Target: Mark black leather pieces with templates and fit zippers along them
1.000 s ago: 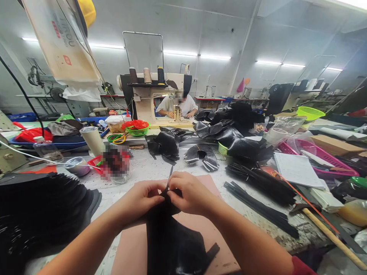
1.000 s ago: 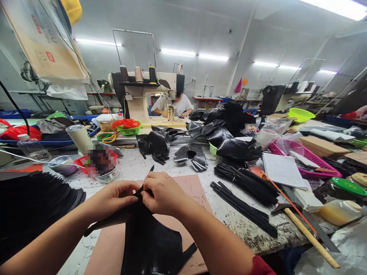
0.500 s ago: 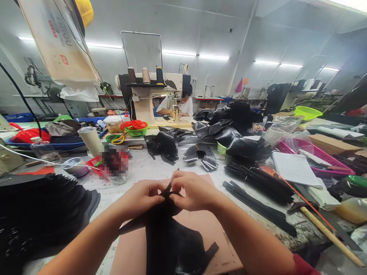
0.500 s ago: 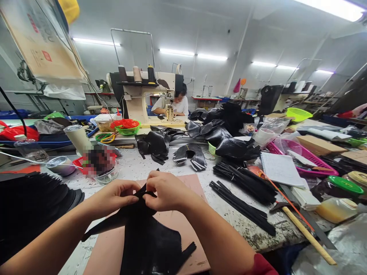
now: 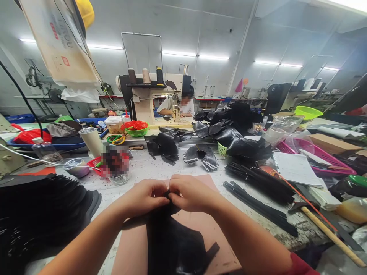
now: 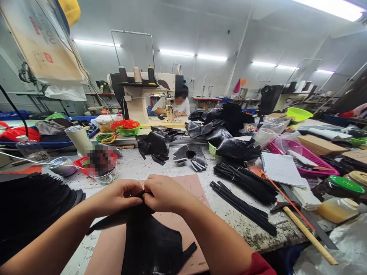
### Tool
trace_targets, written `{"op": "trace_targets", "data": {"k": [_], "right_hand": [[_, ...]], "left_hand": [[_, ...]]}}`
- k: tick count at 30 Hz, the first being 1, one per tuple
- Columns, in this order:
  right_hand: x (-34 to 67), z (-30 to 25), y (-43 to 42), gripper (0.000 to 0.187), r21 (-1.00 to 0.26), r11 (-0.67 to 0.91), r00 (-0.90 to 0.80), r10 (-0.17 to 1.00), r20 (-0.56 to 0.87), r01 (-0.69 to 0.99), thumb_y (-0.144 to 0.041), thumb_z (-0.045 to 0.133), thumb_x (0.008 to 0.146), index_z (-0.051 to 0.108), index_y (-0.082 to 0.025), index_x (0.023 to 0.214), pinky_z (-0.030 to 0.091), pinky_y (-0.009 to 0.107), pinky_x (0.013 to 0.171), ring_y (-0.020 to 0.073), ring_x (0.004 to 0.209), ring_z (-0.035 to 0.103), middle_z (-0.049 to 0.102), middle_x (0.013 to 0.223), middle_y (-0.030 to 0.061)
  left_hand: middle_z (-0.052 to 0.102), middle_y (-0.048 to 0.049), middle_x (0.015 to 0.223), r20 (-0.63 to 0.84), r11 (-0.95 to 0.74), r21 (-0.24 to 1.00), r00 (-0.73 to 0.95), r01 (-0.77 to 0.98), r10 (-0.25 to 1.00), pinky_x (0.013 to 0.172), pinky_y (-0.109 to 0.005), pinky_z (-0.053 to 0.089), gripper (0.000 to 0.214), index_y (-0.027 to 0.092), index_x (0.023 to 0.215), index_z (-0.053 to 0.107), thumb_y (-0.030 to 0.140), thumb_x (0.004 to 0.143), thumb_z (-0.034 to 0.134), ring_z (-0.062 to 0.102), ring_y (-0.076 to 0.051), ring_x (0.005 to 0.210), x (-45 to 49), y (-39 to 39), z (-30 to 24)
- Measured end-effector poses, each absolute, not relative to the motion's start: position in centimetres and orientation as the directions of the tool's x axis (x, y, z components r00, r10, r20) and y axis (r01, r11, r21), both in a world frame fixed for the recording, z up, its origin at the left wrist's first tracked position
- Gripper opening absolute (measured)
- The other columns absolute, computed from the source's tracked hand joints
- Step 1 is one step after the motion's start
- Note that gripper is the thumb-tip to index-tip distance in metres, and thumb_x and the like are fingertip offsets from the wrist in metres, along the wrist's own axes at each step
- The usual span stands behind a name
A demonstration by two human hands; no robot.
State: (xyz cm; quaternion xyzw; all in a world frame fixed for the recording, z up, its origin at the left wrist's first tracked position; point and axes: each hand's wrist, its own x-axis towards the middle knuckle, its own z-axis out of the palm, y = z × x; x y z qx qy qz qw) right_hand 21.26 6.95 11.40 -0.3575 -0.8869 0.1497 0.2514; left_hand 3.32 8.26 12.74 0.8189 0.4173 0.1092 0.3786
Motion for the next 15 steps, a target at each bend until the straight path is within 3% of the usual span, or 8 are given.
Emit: {"op": "trace_targets", "data": {"k": [3,7,15], "right_hand": [[21.6,11.4,7.1,0.009,-0.484,0.689,-0.63,0.711,0.311,0.539,-0.009,0.051,0.072,0.053,-0.015,0.067,0.037,0.021,0.057,0.01,0.064,0.047,0.052,0.074,0.0005],[22.1,11.2,7.5,0.007,-0.597,0.646,-0.606,0.733,0.309,0.476,-0.013,0.058,0.071,0.055,-0.015,0.064,0.039,0.02,0.056,0.0089,0.061,0.05,0.054,0.077,0.0007],[22.0,10.3,7.8,0.011,-0.637,0.655,-0.625,0.707,0.329,0.406,-0.01,0.061,0.066,0.052,-0.017,0.066,0.041,0.025,0.067,0.0129,0.073,0.053,0.057,0.081,0.0013]], "left_hand": [[0.049,0.0037,0.061,-0.138,-0.336,0.746,0.627,0.575,0.767,0.055,-0.021,0.032,0.019,0.016,0.069,0.058,0.033,0.073,0.05,0.043,-0.011,0.059,3.2,8.5,12.6],[0.041,0.0063,0.054,-0.168,-0.327,0.694,0.586,0.641,0.793,0.049,-0.021,0.027,0.019,0.017,0.081,0.061,0.029,0.071,0.051,0.037,-0.01,0.052,3.0,8.7,12.3],[0.037,0.0065,0.053,-0.18,-0.323,0.69,0.585,0.648,0.791,0.048,-0.021,0.025,0.021,0.015,0.08,0.061,0.032,0.07,0.051,0.034,-0.01,0.052,2.9,8.7,12.1]]}}
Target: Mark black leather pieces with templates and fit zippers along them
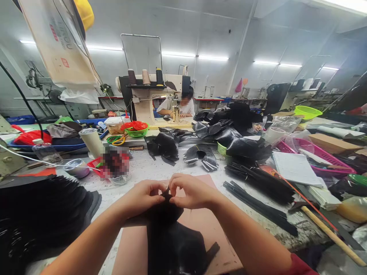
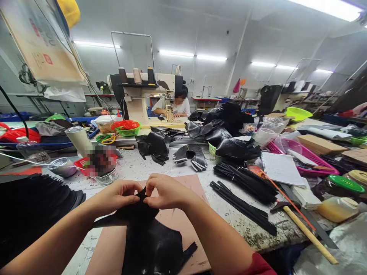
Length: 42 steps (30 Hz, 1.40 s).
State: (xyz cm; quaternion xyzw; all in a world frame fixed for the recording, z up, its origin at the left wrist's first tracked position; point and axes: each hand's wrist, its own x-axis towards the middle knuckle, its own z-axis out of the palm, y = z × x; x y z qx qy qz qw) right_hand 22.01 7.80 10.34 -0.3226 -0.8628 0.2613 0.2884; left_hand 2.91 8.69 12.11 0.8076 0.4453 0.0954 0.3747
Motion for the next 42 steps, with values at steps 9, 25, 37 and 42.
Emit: {"op": "trace_targets", "data": {"k": [9,25,37,42], "right_hand": [[21.4,10.3,7.6,0.014,-0.694,0.578,-0.518,0.787,0.336,0.429,-0.006,0.057,0.063,0.049,-0.017,0.061,0.037,0.022,0.058,0.0108,0.063,0.049,0.054,0.066,-0.0022],[21.4,9.6,7.9,0.014,-0.745,0.542,-0.49,0.807,0.331,0.389,-0.003,0.058,0.061,0.051,-0.016,0.059,0.039,0.02,0.056,0.0089,0.062,0.05,0.051,0.07,-0.0017],[21.0,10.0,7.8,0.014,-0.801,0.389,-0.401,0.893,0.205,0.456,-0.004,0.057,0.061,0.052,-0.015,0.054,0.034,0.019,0.052,0.0084,0.058,0.047,0.049,0.062,-0.0037],[20.9,10.5,7.4,0.018,-0.775,0.401,-0.398,0.893,0.211,0.488,-0.003,0.055,0.063,0.048,-0.016,0.053,0.035,0.02,0.055,0.0085,0.06,0.047,0.048,0.063,-0.0035]], "left_hand": [[0.037,0.0064,0.053,-0.182,-0.324,0.708,0.605,0.627,0.775,0.05,-0.022,0.026,0.029,0.014,0.088,0.062,0.034,0.07,0.05,0.035,-0.01,0.052,2.9,8.7,12.2],[0.044,0.0048,0.053,-0.149,-0.303,0.671,0.523,0.677,0.839,0.05,-0.022,0.028,0.026,0.015,0.082,0.064,0.03,0.068,0.047,0.039,-0.011,0.054,3.9,8.6,12.1],[0.044,0.0041,0.055,-0.161,-0.337,0.642,0.551,0.689,0.819,0.051,-0.022,0.028,0.028,0.015,0.084,0.063,0.025,0.067,0.044,0.04,-0.012,0.055,3.9,8.9,12.0],[0.049,0.0033,0.058,-0.12,-0.384,0.639,0.58,0.666,0.806,0.052,-0.022,0.03,0.027,0.017,0.083,0.064,0.022,0.067,0.042,0.042,-0.012,0.056,3.9,8.8,11.8]]}}
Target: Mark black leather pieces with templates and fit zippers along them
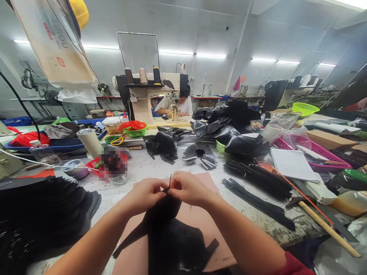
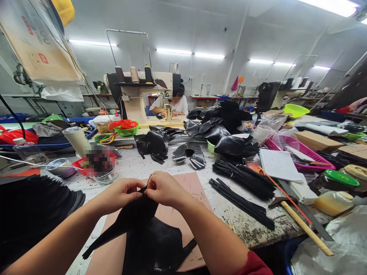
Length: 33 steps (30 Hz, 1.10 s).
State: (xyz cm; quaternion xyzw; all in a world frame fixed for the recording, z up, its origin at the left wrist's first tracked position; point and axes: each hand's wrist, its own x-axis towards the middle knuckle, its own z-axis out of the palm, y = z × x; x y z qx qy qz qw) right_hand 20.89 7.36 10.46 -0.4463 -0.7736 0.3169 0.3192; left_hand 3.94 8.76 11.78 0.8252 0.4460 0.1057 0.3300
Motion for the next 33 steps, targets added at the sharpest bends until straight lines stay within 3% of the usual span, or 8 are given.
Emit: {"op": "trace_targets", "data": {"k": [4,8,13,16,21,25,28,33], "right_hand": [[21.0,10.0,7.2,0.015,-0.817,0.356,-0.289,0.926,0.243,0.453,-0.011,0.059,0.064,0.046,-0.018,0.064,0.038,0.021,0.054,0.01,0.06,0.049,0.047,0.066,-0.0042],[20.7,8.8,6.9,0.041,-0.909,0.363,-0.253,0.917,0.309,0.205,-0.015,0.06,0.066,0.039,-0.021,0.1,0.045,0.025,0.059,0.0129,0.066,0.056,0.054,0.075,-0.0031],[19.3,7.7,6.1,0.032,-0.669,0.633,-0.114,0.754,0.646,0.39,-0.013,0.047,0.075,0.038,-0.022,0.105,0.044,0.031,0.068,0.0156,0.071,0.055,0.057,0.076,0.0009],[19.3,7.6,5.8,0.029,-0.584,0.694,-0.148,0.688,0.711,0.42,-0.014,0.045,0.079,0.039,-0.021,0.107,0.043,0.033,0.072,0.0163,0.074,0.054,0.058,0.08,0.0026],[20.6,7.8,6.5,0.061,-0.817,0.491,-0.297,0.863,0.408,0.304,-0.025,0.072,0.062,0.042,-0.021,0.115,0.045,0.026,0.064,0.0116,0.069,0.052,0.056,0.098,0.0037],[20.0,7.3,6.6,0.017,-0.873,0.433,-0.532,0.805,0.262,0.224,-0.006,0.055,0.072,0.058,-0.018,0.084,0.043,0.021,0.056,0.0088,0.06,0.051,0.056,0.073,-0.0027],[19.0,7.6,7.3,0.016,-0.915,0.367,-0.407,0.871,0.276,0.165,-0.005,0.049,0.074,0.056,-0.018,0.081,0.043,0.02,0.053,0.0085,0.056,0.052,0.053,0.064,-0.0045],[18.9,11.6,14.6,0.008,-0.948,0.253,-0.156,0.962,0.225,0.191,-0.009,0.056,0.073,0.055,-0.017,0.076,0.041,0.018,0.043,0.0076,0.045,0.049,0.05,0.055,-0.0067]], "left_hand": [[0.057,0.0006,0.064,-0.085,-0.342,0.692,0.541,0.636,0.837,0.055,-0.023,0.034,0.029,0.016,0.086,0.065,0.027,0.069,0.044,0.046,-0.013,0.058,4.0,8.4,11.9],[0.064,-0.0026,0.079,-0.041,-0.34,0.716,0.523,0.61,0.851,0.066,-0.026,0.039,0.027,0.017,0.085,0.064,0.028,0.07,0.045,0.053,-0.017,0.072,4.0,7.9,12.1],[0.064,-0.0026,0.084,0.013,-0.425,0.565,0.507,0.708,0.862,0.073,-0.028,0.039,0.02,0.02,0.083,0.062,0.023,0.072,0.046,0.054,-0.019,0.08,4.2,7.3,12.3],[0.064,-0.0032,0.083,0.044,-0.441,0.497,0.486,0.748,0.873,0.071,-0.028,0.038,0.017,0.02,0.08,0.062,0.023,0.074,0.046,0.054,-0.019,0.079,4.1,6.9,12.6],[0.062,-0.002,0.076,0.168,-0.517,0.49,0.506,0.702,0.846,0.065,-0.024,0.039,0.023,0.021,0.082,0.063,0.026,0.08,0.041,0.055,-0.016,0.073,3.2,6.2,12.7],[0.062,-0.0021,0.073,0.325,-0.57,0.456,0.469,0.684,0.821,0.065,-0.024,0.042,0.029,0.022,0.084,0.064,0.03,0.084,0.037,0.057,-0.015,0.069,2.1,6.0,12.6],[0.061,-0.0054,0.102,0.505,-0.556,0.398,0.332,0.729,0.797,0.084,-0.031,0.043,0.035,0.023,0.11,0.054,0.04,0.083,0.039,0.056,-0.022,0.094,0.6,6.1,12.5],[0.025,-0.0046,0.143,0.666,-0.37,0.418,-0.004,0.83,0.746,0.099,-0.048,0.033,0.063,0.029,0.133,0.026,0.056,0.078,0.042,0.025,-0.032,0.128,-3.0,5.2,10.7]]}}
